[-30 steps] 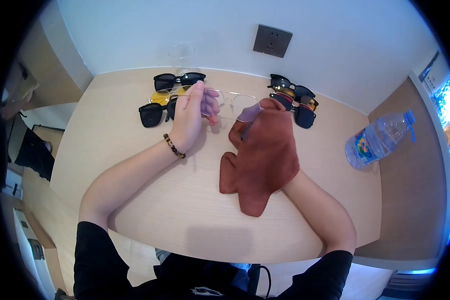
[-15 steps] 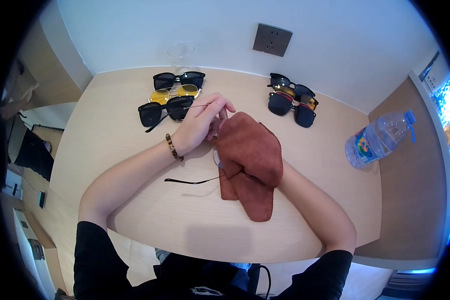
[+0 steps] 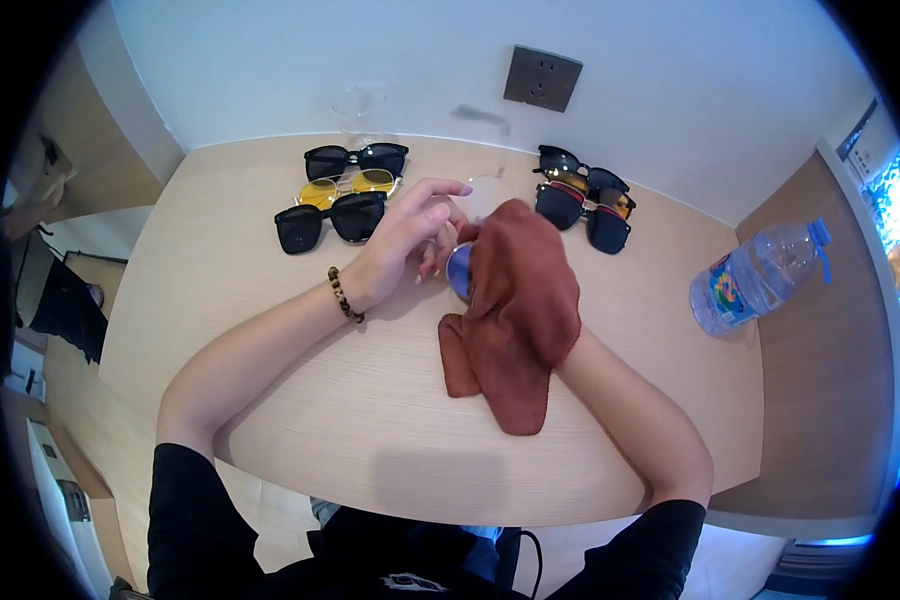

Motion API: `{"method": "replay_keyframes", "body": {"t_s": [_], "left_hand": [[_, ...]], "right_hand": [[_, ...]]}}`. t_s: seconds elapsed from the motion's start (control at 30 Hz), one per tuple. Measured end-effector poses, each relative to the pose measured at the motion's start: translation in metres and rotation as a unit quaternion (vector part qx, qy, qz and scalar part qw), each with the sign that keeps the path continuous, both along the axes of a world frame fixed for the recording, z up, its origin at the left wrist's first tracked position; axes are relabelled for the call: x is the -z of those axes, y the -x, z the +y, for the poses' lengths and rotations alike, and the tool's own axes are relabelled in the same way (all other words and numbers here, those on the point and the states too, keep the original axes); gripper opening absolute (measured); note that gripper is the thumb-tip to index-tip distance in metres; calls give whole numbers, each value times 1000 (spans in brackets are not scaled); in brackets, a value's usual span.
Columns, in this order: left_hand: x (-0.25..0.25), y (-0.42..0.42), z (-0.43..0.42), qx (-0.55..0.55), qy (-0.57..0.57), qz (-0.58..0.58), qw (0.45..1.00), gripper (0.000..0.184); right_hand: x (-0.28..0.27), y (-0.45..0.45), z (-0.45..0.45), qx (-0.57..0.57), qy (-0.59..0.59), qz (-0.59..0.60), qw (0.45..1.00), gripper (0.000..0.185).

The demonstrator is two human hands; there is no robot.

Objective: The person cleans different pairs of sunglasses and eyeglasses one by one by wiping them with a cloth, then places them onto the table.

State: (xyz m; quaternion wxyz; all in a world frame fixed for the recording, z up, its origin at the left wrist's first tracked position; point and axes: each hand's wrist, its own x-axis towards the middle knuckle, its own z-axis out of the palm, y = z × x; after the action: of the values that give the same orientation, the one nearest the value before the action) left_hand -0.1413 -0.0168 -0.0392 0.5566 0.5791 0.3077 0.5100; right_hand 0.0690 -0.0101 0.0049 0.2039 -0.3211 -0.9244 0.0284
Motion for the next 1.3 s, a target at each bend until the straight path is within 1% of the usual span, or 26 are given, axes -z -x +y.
{"method": "replay_keyframes", "body": {"t_s": [0.03, 0.07, 0.1, 0.23, 0.37, 0.43, 0.5, 0.53, 0.6, 0.63, 0.67, 0.7, 0.73, 0.77, 0.8, 0.83, 0.9, 0.97, 1.0, 1.03, 1.1, 1.13, 1.17, 1.23, 1.27, 1.3], "left_hand": [[0, 1, 0, 28, 1, 3, 1000, 49], [3, 0, -1, 29, 1, 2, 1000, 49], [5, -2, -2, 19, -20, 23, 999, 54], [3, -4, -4, 20, -36, 49, 998, 67], [0, -7, -7, 4, -88, 124, 988, 74], [-8, -8, -13, 22, -9, 156, 987, 76], [-3, -10, -11, 3, -38, 167, 985, 71], [-2, -11, -10, -16, -67, 178, 982, 66], [-3, -13, -8, -7, -22, 141, 990, 59], [-4, -14, -7, 2, 23, 104, 994, 53], [-1, -13, -4, 2, 22, 104, 994, 53], [5, -13, -1, 1, 52, 4, 999, 51], [10, -13, 2, 0, 82, -95, 992, 49], [7, -12, 0, 0, 83, -94, 992, 49], [4, -11, -2, -25, 71, -96, 993, 49], [1, -11, -3, -51, 58, -97, 992, 49], [-4, -12, -4, -81, 23, -46, 995, 53], [-3, -14, -6, -111, -9, 4, 994, 57], [-2, -15, -8, -126, -109, 57, 984, 62], [-2, -15, -8, -141, -209, 110, 962, 67], [2, -16, -6, -131, -206, 134, 960, 66], [5, -16, -5, -121, -203, 157, 959, 66], [2, -16, -6, -120, -203, 158, 959, 66], [-5, -14, -10, -133, -177, 204, 953, 49], [-7, -13, -11, -133, -177, 205, 953, 49], [-9, -12, -11, -126, -155, 216, 956, 43]], "right_hand": [[11, 1, 0, 0, 1, 0, 1000, 35], [28, 1, 4, -11, 223, 222, 949, 34], [36, 3, 6, -21, 421, 422, 803, 34], [33, -1, 5, -31, 327, 334, 883, 30], [44, -2, 12, -36, 424, 394, 815, 29], [42, -5, 11, 6, 450, 401, 798, 30], [39, -8, 4, -85, 679, 621, 383, 42], [43, -8, 5, -85, 679, 621, 383, 42], [47, -3, 9, -100, 576, 548, 599, 34], [44, -3, 9, -100, 576, 548, 599, 34], [31, 3, 4, -41, 440, 401, 803, 26], [24, 6, 1, 22, 267, 220, 938, 19], [25, 8, 1, 22, 268, 220, 938, 19], [27, 9, 0, -25, 446, 378, 811, 23], [28, 10, 1, -71, 590, 508, 624, 27], [29, 8, 3, -72, 589, 508, 624, 27], [32, 1, 10, -152, 710, 537, 430, 30], [35, -5, 14, -151, 726, 530, 411, 29], [37, -6, 15, -150, 742, 523, 391, 28], [38, -6, 15, -150, 742, 524, 391, 28], [40, -5, 15, -91, 688, 517, 501, 26], [45, -7, 17, -91, 688, 517, 501, 26], [50, -7, 18, -82, 655, 510, 551, 26], [53, -8, 16, -72, 621, 501, 599, 26], [44, -2, 10, 13, 466, 412, 783, 22], [39, 1, 7, 96, 277, 294, 910, 19]]}}
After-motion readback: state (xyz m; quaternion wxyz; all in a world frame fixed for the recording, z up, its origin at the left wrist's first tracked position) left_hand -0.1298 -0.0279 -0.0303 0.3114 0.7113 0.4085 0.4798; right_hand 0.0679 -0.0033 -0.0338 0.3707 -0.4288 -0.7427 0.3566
